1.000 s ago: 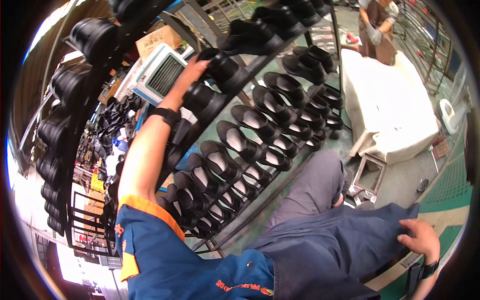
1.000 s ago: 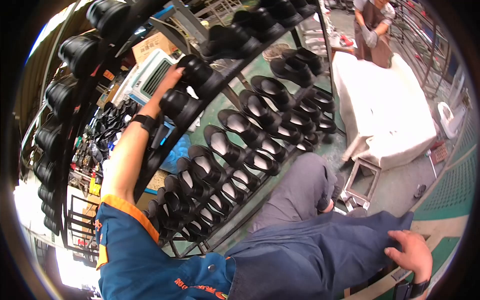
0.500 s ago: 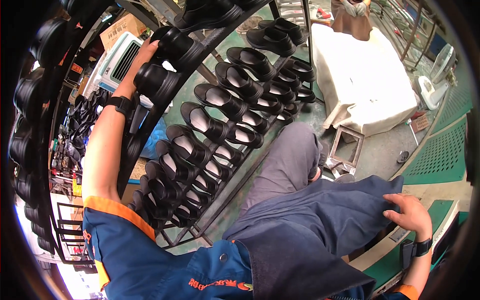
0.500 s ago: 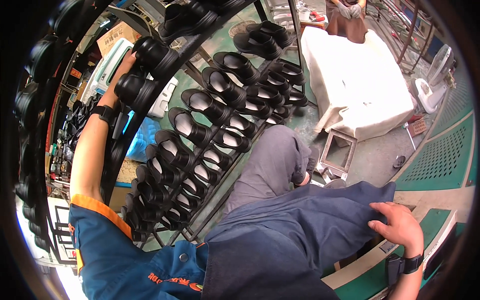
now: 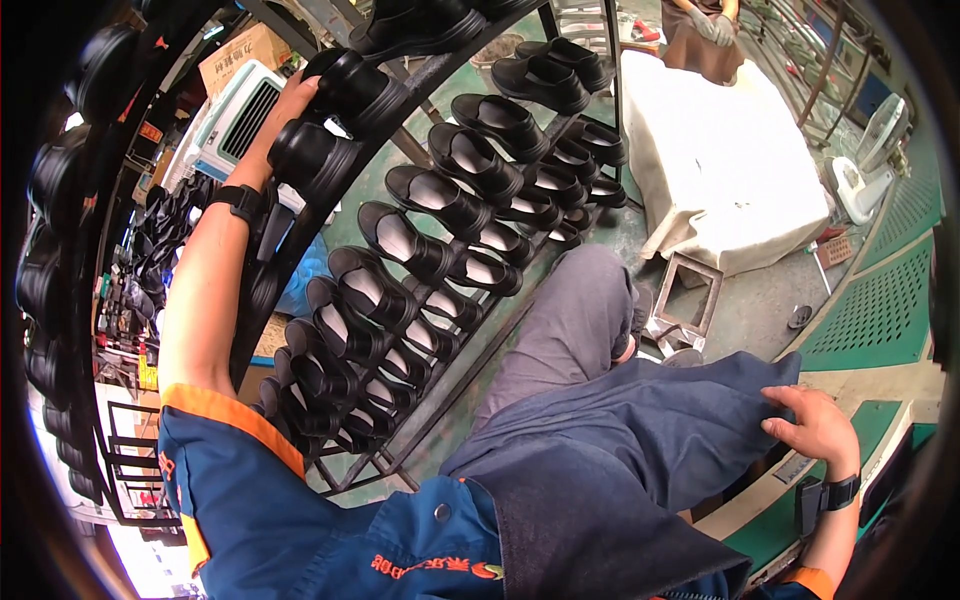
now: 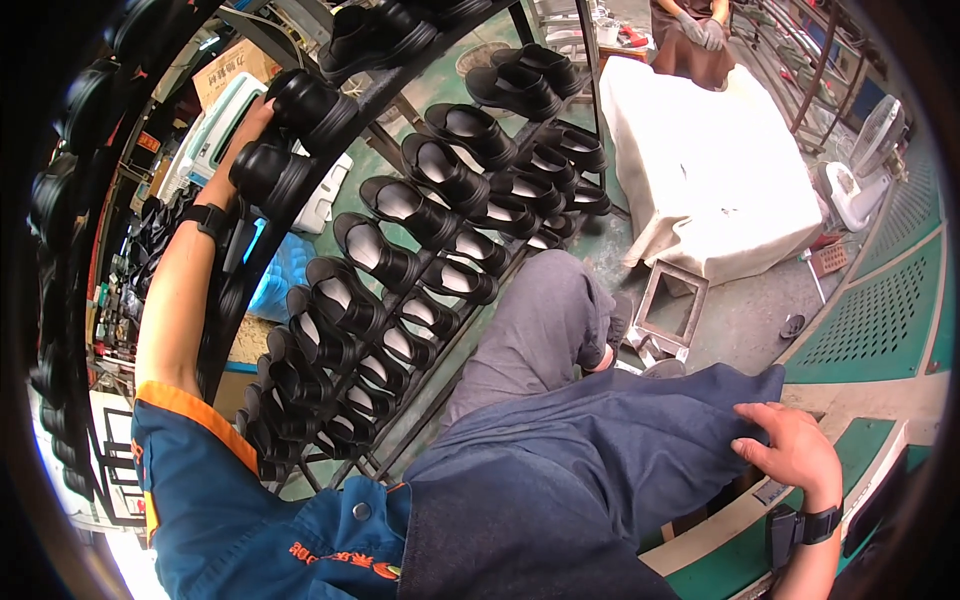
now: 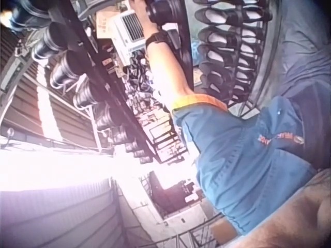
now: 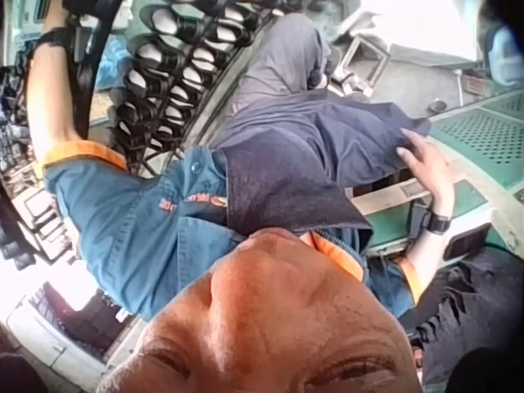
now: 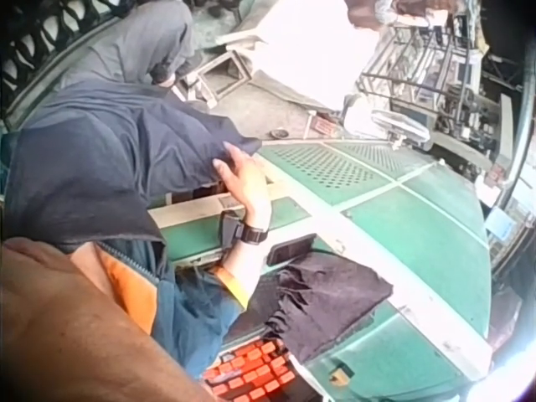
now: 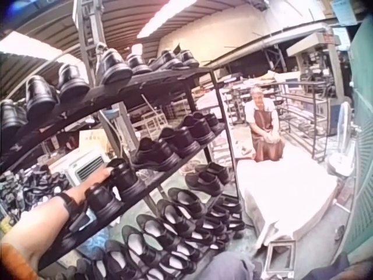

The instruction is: Insert insoles into shoes and prepare them for production.

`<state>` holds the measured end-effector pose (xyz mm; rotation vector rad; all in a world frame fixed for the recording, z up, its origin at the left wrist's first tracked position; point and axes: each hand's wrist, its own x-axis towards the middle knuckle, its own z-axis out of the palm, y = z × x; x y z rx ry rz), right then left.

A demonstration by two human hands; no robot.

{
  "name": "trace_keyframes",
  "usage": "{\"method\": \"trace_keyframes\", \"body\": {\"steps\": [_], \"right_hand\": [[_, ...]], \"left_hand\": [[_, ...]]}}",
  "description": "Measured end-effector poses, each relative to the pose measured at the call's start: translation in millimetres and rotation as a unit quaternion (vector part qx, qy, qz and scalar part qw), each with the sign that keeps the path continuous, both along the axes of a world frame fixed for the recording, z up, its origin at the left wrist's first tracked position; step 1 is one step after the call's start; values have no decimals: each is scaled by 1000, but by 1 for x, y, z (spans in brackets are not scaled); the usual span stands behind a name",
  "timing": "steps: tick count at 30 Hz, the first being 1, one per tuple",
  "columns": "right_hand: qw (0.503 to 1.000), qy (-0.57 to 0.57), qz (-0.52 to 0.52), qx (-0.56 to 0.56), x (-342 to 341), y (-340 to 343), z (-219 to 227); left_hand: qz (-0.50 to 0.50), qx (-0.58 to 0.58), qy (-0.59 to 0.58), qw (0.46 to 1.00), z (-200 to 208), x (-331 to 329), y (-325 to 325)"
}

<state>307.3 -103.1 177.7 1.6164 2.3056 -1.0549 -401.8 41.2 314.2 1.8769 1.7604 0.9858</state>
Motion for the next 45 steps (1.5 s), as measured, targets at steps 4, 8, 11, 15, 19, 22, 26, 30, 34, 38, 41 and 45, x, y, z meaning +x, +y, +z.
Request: {"method": "trace_keyframes", "body": {"steps": [4,8,11,15,19,22,26,30,34,38,41,45], "right_hand": [[1000,10,11,17,2,0,-3],[1000,8,10,20,3,-1,-3],[1000,10,7,13,0,0,0],[1000,9,9,8,-1,1,1],[1000,16,10,17,0,1,-1],[999,22,14,32,7,-1,-7],[1000,2,-7,-1,-1,1,3],[1000,9,3,16,3,0,-1],[1000,-3,-3,1,-1,2,2],[1000,4,-3,1,-1,2,2],[1000,-14,3,-8,-4,3,6],[999,29,28,36,8,-1,-11]], "left_hand": [[-14,15,13,1000,-2,-20,4],[-20,-22,-26,999,-3,-7,6],[-17,3,1,1000,-7,-35,14],[-50,23,107,993,-8,-53,13],[-27,10,86,996,-6,-38,11],[-3,-6,-1,1000,-2,-2,3],[9,-17,-44,999,1,8,-4],[6,-10,-41,999,1,5,-3],[-5,-6,-38,999,0,3,-1],[-27,11,-46,999,0,7,-2],[-22,-2,-37,999,1,-1,1],[8,13,-1,1000,-2,-1,1]]}}
